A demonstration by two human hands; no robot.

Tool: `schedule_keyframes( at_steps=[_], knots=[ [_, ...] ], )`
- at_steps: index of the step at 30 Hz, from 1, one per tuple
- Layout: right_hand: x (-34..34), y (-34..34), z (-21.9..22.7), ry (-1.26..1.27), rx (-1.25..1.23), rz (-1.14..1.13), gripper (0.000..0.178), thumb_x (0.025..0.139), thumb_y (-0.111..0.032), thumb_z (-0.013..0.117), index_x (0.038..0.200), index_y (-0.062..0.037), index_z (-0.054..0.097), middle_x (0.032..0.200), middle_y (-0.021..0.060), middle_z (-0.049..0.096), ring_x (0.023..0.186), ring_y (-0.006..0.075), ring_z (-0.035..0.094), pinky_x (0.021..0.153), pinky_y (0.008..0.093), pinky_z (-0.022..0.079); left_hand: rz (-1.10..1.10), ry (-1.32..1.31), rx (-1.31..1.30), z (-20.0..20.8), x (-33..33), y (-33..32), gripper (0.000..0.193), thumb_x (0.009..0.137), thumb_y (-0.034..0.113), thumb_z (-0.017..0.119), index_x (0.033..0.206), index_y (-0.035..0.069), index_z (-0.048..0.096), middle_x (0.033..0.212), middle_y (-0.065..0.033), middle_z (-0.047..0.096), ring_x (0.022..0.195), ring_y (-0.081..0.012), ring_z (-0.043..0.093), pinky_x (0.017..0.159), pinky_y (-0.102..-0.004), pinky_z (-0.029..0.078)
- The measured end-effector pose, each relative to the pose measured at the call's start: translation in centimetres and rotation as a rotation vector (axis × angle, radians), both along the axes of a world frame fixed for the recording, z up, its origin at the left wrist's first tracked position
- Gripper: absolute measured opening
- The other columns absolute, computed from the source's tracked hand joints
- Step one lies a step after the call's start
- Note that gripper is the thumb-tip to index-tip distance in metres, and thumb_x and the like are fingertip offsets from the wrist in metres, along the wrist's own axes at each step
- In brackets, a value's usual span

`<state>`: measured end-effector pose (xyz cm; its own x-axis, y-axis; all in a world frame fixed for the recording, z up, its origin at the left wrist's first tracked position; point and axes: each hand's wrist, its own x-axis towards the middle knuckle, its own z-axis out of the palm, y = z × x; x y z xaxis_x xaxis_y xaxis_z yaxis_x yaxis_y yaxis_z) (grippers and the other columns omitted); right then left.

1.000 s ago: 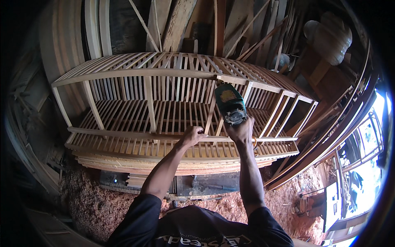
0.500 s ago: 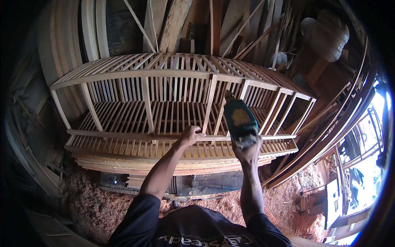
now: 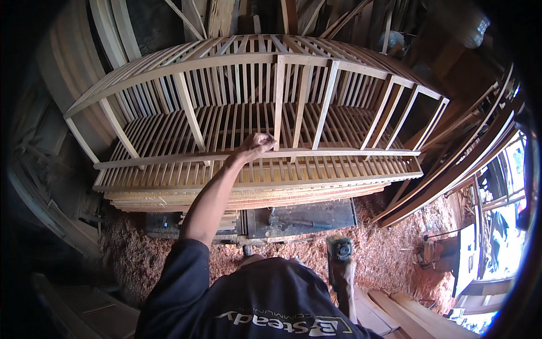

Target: The person assembles a curved wooden frame by placing thin wooden slats into position and securing them with a pneumatic nail gun. The person repeatedly aligns each slat and fastens it to the structure, working along the curve of the frame.

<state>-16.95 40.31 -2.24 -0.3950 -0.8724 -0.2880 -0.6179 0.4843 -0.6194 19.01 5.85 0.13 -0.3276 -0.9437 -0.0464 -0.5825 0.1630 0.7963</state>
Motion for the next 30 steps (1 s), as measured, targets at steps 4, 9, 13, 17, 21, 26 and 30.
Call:
schedule_keyframes(
  at_steps=[4,9,13,17,21,26,30],
  knots=[
    [-2.5,4.1,-2.9,0.029,0.164,-0.038,0.03,0.078,-0.029,0.067,0.082,0.0008,0.068,0.071,0.0211,0.067,0.07,0.0343,0.069,0.063,0.0445,0.05,0.071,0.145,-0.033,-0.9,-0.1,-0.5,0.052,0.085,0.063,0.059,0.071,0.013,0.059,0.061,0.0,0.051,0.058,-0.011,0.042,0.058,-0.0316,0.039],
    [-4.8,6.0,-4.1,-0.051,0.092,-0.01,0.033,0.077,-0.03,0.07,0.085,0.0022,0.067,0.073,0.0219,0.067,0.074,0.0349,0.069,0.065,0.0441,0.05,0.1,0.043,-0.086,-2.1,-0.1,-0.8,0.06,0.078,0.073,0.06,0.066,0.014,0.063,0.054,0.0043,0.047,0.051,-0.0112,0.037,0.056,-0.0319,0.034],
    [-6.4,4.0,-3.5,-0.081,0.143,0.056,0.037,0.078,-0.031,0.071,0.09,0.003,0.066,0.076,0.0222,0.068,0.074,0.0322,0.069,0.066,0.0423,0.051,0.192,-0.07,-0.268,-3.4,-0.9,-0.6,0.065,0.076,0.075,0.061,0.075,0.011,0.071,0.053,0.0034,0.052,0.049,-0.0109,0.039,0.055,-0.0332,0.037],
    [-7.6,0.2,-1.8,-0.171,0.022,0.144,0.025,0.076,-0.024,0.071,0.088,-0.0021,0.069,0.069,0.0094,0.067,0.062,0.0184,0.063,0.059,0.0374,0.05,0.301,-0.085,-0.297,-3.3,-1.3,0.0,0.077,0.07,0.08,0.06,0.08,0.005,0.071,0.084,-0.0134,0.063,0.083,-0.0238,0.056,0.082,-0.0445,0.046],
    [-8.1,-4.4,1.0,-0.365,0.147,0.181,0.018,0.081,-0.02,0.069,0.075,-0.0065,0.06,0.057,-0.0006,0.055,0.048,0.0091,0.051,0.044,0.0293,0.039,0.221,-0.088,-0.067,-2.1,-1.6,0.6,0.093,0.066,0.082,0.06,0.108,-0.001,0.063,0.125,-0.024,0.051,0.119,-0.0383,0.048,0.105,-0.0573,0.035],
    [-6.4,-8.8,5.7,-0.39,0.108,0.311,0.016,0.081,-0.017,0.071,0.087,-0.0051,0.062,0.058,-0.0004,0.055,0.048,0.0084,0.05,0.044,0.028,0.039,0.287,-0.052,-0.03,-1.3,-2.2,1.5,0.091,0.073,0.079,0.057,0.118,-0.001,0.058,0.134,-0.0253,0.044,0.126,-0.0393,0.045,0.107,-0.061,0.033],
    [-4.5,-11.7,8.6,-0.589,0.081,0.25,0.023,0.081,-0.021,0.075,0.089,-0.0046,0.062,0.061,0.0002,0.057,0.049,0.0093,0.051,0.045,0.0273,0.039,0.309,-0.041,0.012,-2.1,-2.3,1.3,0.089,0.075,0.077,0.056,0.119,-0.001,0.057,0.135,-0.0258,0.043,0.127,-0.04,0.044,0.105,-0.0623,0.034]
  ],
)
